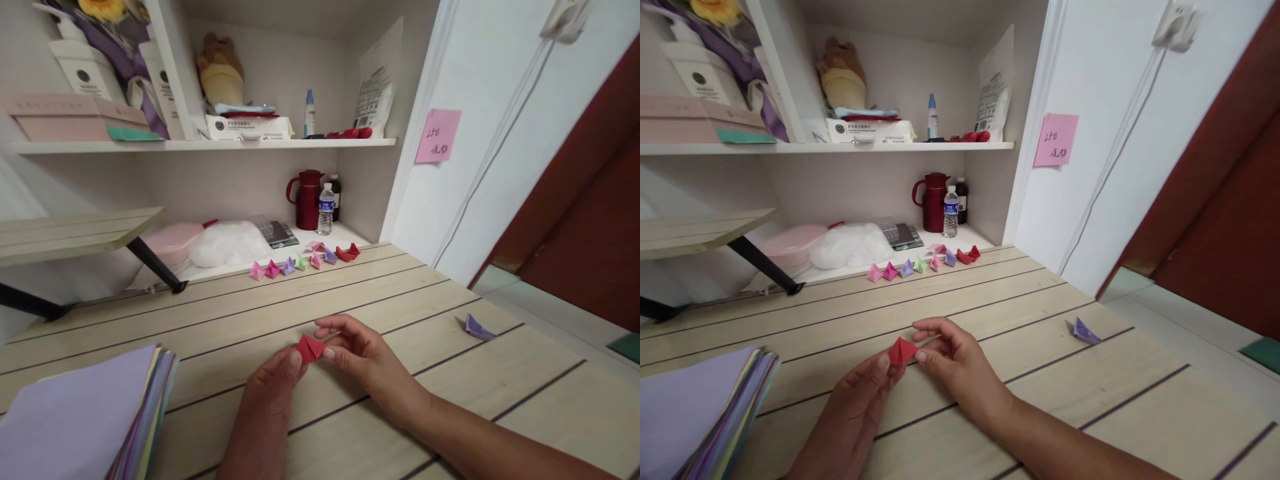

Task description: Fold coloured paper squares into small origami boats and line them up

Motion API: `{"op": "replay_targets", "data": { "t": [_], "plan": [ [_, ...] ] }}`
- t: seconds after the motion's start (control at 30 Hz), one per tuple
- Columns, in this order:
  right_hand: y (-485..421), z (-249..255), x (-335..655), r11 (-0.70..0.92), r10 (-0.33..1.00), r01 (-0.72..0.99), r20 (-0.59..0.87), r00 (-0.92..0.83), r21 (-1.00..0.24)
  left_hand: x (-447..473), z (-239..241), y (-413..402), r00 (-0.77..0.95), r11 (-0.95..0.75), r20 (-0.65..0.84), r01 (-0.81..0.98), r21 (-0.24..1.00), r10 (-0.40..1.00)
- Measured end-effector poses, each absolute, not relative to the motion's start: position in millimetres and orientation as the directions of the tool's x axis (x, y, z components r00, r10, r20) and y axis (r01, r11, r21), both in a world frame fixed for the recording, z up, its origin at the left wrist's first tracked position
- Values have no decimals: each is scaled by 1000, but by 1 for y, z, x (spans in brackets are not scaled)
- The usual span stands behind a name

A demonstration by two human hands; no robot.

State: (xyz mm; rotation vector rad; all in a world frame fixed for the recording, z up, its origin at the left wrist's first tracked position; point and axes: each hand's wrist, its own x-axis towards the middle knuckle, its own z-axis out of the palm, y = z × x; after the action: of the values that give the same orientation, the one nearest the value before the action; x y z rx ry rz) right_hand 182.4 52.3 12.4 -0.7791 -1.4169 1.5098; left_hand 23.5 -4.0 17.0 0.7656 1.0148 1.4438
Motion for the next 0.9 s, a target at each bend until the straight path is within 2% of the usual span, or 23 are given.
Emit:
{"op": "replay_targets", "data": {
  "t": [0.3,0.63,0.9],
  "plan": [
    [47,14,177,-175,886,-386,26,-463,-906,23,16,-4,-135,46,-132,-503,863,982],
    [46,16,178,-182,874,-443,62,-482,-878,25,16,-4,-132,56,-141,-504,862,981],
    [45,15,176,-277,872,-469,-15,-489,-839,25,10,-4,-91,56,-108,-451,891,990]
  ]
}}
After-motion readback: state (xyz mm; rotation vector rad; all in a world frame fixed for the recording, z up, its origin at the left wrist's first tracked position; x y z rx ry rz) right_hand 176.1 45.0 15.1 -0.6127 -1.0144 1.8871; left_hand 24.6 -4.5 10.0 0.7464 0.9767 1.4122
